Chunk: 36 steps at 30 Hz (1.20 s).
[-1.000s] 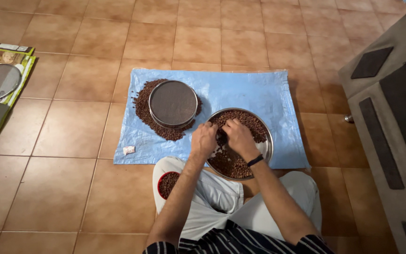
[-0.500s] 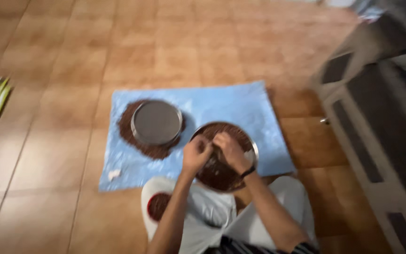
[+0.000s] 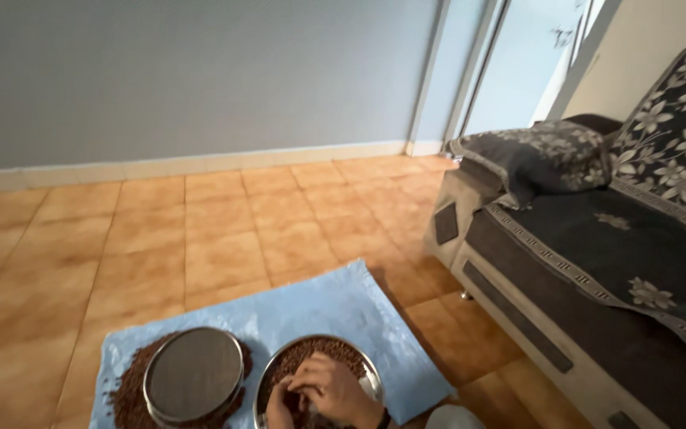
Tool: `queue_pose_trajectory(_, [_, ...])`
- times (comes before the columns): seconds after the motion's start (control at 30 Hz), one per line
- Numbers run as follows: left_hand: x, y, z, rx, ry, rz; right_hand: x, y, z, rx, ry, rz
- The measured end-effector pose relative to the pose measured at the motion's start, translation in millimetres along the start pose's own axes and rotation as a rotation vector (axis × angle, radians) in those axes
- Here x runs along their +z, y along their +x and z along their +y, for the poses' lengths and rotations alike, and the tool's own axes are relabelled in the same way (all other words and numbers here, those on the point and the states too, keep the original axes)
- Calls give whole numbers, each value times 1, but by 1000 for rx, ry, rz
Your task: The person sits on the floor and sorts through a large metal tray of brown grains by hand, picking out unwanted pieces and placing them into a small red bowl. A sieve and a blue tarp are also present on the floor.
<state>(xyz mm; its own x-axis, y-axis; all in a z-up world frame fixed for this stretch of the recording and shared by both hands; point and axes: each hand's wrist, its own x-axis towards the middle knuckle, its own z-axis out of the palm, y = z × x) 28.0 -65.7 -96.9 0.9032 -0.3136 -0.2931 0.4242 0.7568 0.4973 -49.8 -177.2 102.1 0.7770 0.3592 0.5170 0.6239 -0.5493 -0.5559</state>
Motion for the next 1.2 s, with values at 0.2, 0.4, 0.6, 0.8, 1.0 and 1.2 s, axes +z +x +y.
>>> queue_pose_trajectory(0.2, [-13,29,2,75,168,61,-3,-2,-8,66,38,95])
queue_pose_trajectory(0.4, [-13,24,16,207,387,46,-2,-6,-5,189,127,158])
queue_pose_trajectory(0.6, [-42,45,27,341,551,-13,-1,-17,16,336,204,168])
queue_pose_trajectory(0.8, [-48,43,-15,316,318,-190,23,-24,25,187,295,184])
queue_pose_trajectory(1.0, [-26,40,-7,-75,27,196,34,-32,30,150,-28,16])
queue_pose_trajectory(1.2, [-22,28,3,-48,-37,78,38,-39,47,-10,-177,35])
